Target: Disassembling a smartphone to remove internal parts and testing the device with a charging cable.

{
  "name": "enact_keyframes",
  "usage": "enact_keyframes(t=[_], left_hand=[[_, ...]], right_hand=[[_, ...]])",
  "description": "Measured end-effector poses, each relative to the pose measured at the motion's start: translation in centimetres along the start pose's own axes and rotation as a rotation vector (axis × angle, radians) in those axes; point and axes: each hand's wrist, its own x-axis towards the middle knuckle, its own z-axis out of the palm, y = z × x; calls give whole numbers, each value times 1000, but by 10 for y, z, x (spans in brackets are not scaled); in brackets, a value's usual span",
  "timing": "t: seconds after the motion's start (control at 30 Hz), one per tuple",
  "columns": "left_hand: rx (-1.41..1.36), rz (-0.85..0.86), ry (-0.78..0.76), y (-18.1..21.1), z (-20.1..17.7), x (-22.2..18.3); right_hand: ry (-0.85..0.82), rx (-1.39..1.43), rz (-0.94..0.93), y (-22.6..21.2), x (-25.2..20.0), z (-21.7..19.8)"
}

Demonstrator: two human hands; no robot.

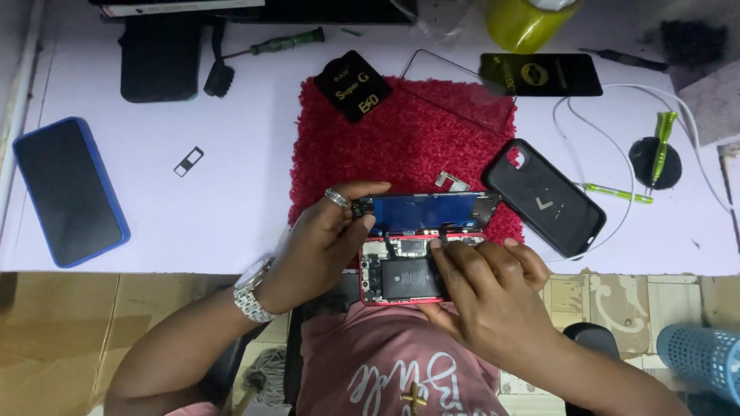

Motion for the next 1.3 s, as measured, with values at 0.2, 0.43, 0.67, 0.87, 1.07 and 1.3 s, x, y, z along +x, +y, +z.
enact_keyframes(t=[0.2, 0.43, 0.67, 0.87, 1.07, 1.3], left_hand=[[75, -6, 0, -2, -1, 0], [50, -8, 1, -2, -1, 0], [23, -8, -1, -3, 1, 1], [73, -1, 1, -1, -1, 2], [47, 6, 14, -4, 1, 0], [-21, -8, -5, -4, 1, 1]], right_hand=[[-22, -87, -35, 1, -4, 3], [-8, -202, -48, -1, 3, -4], [-22, -124, -60, 1, 0, 3], [-7, -132, -52, 1, 3, 1], [-50, -53, -62, 10, -7, -14], [-93, 94, 29, 39, -17, -48]])
